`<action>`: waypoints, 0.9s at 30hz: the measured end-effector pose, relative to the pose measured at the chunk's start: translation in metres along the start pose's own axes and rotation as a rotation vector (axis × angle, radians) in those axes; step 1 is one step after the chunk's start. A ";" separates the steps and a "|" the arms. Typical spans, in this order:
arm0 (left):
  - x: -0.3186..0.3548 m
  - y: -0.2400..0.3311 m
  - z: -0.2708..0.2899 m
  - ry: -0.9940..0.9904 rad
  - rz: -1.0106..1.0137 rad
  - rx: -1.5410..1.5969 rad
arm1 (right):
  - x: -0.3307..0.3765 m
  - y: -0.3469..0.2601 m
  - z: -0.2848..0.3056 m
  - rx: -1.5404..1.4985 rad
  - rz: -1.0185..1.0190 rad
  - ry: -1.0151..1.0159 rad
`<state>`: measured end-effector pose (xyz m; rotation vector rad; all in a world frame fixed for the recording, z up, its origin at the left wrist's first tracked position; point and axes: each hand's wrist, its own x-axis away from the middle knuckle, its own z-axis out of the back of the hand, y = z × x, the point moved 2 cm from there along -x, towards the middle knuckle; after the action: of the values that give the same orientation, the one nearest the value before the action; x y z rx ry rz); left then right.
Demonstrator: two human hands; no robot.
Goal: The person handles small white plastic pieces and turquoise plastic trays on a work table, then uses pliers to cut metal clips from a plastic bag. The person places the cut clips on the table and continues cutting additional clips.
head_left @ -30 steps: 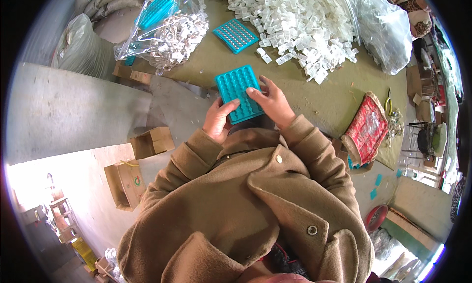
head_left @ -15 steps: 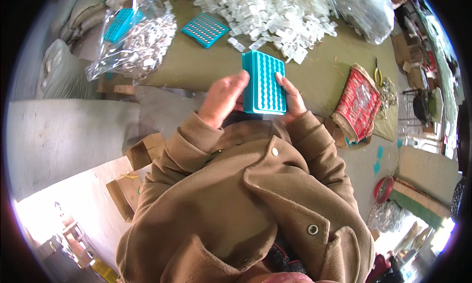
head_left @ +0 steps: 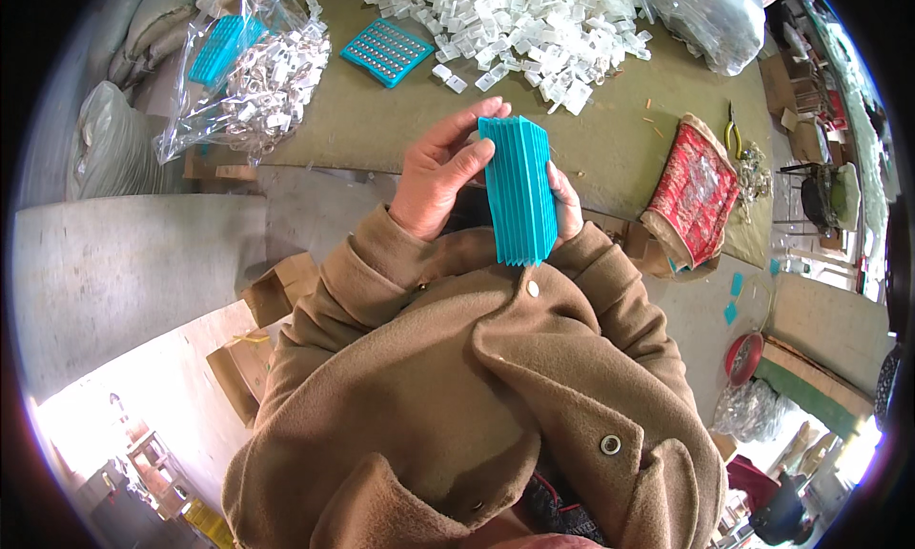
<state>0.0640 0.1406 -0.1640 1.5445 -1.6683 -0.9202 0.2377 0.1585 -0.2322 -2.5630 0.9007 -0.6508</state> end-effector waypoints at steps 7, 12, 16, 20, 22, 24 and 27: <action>0.010 0.011 0.012 -0.160 0.025 -0.199 | 0.004 0.014 0.007 -0.070 -0.131 -0.109; 0.021 0.005 0.009 -0.143 0.011 -0.141 | 0.014 0.017 0.007 0.010 -0.143 -0.082; 0.024 0.005 0.006 -0.156 0.041 -0.140 | 0.016 0.016 0.006 0.002 -0.179 -0.101; 0.022 0.008 0.004 -0.147 0.020 -0.141 | 0.015 0.016 0.007 0.015 -0.164 -0.101; 0.021 0.007 0.002 -0.137 -0.003 -0.122 | 0.014 0.016 0.008 0.026 -0.155 -0.109; 0.021 0.006 0.000 -0.136 -0.024 -0.106 | 0.013 0.016 0.009 0.036 -0.156 -0.123; 0.021 0.006 -0.002 -0.109 -0.018 -0.097 | 0.013 0.016 0.011 0.048 -0.160 -0.135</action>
<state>0.0615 0.1197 -0.1576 1.4696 -1.6614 -1.0960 0.2445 0.1404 -0.2443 -2.6181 0.6331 -0.5280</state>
